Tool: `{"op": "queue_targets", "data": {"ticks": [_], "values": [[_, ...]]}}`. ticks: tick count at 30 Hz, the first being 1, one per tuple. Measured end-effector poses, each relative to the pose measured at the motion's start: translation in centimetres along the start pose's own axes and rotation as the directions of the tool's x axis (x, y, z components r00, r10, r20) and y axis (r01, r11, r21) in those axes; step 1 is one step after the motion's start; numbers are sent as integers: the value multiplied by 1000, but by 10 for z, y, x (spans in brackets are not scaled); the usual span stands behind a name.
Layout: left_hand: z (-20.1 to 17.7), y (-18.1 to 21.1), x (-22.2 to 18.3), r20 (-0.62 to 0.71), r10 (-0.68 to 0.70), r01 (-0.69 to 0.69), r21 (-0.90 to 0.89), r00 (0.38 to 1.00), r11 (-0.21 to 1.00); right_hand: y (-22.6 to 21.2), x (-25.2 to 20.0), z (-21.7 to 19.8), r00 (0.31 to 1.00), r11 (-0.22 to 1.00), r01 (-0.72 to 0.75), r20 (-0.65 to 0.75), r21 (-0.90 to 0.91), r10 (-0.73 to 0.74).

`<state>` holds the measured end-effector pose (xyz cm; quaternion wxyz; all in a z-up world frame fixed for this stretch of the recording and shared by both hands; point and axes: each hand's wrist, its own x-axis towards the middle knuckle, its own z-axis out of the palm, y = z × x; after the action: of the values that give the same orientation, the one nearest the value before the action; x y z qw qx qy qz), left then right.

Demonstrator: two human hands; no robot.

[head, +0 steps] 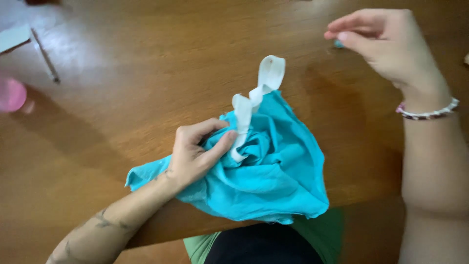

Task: Using a seam ripper to remove a white elastic band from a blue fabric garment.

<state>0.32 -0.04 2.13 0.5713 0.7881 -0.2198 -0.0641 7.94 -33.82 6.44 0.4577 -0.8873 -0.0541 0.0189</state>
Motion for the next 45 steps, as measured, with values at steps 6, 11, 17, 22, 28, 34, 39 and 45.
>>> {"op": "queue_targets", "data": {"ticks": [6, 11, 17, 22, 28, 34, 39, 45], "values": [[2, -4, -2, -13, -32, 32, -26, 999, 999, 46, 16, -10, 985, 935, 5, -159, -355, -66], [3, -7, -1, 6, -59, 60, -43, 998, 997, 61, 20, -15, 988, 893, 2, -138, -451, -72], [2, -7, -2, 13, -58, 58, -21, 998, 998, 29, 10, -25, 996, 916, -67, -73, -396, 41], [2, -8, -2, 11, -54, 55, -34, 998, 998, 2, 1, -29, 988, 954, -112, -130, -278, 78], [2, -6, -1, 21, -47, 48, -41, 999, 998, -9, 0, -26, 958, 929, -276, -147, -249, 245], [2, -7, -1, 33, -50, 52, -44, 998, 998, 1, -3, -15, 985, 957, -122, -154, -264, 83], [2, -8, -1, 8, -32, 32, -8, 999, 999, -20, -16, 22, 915, 868, 301, -136, -395, -379], [0, -10, 0, 43, -45, 46, -8, 998, 999, -55, -45, 62, 800, 746, 534, -47, -397, -598]]}}
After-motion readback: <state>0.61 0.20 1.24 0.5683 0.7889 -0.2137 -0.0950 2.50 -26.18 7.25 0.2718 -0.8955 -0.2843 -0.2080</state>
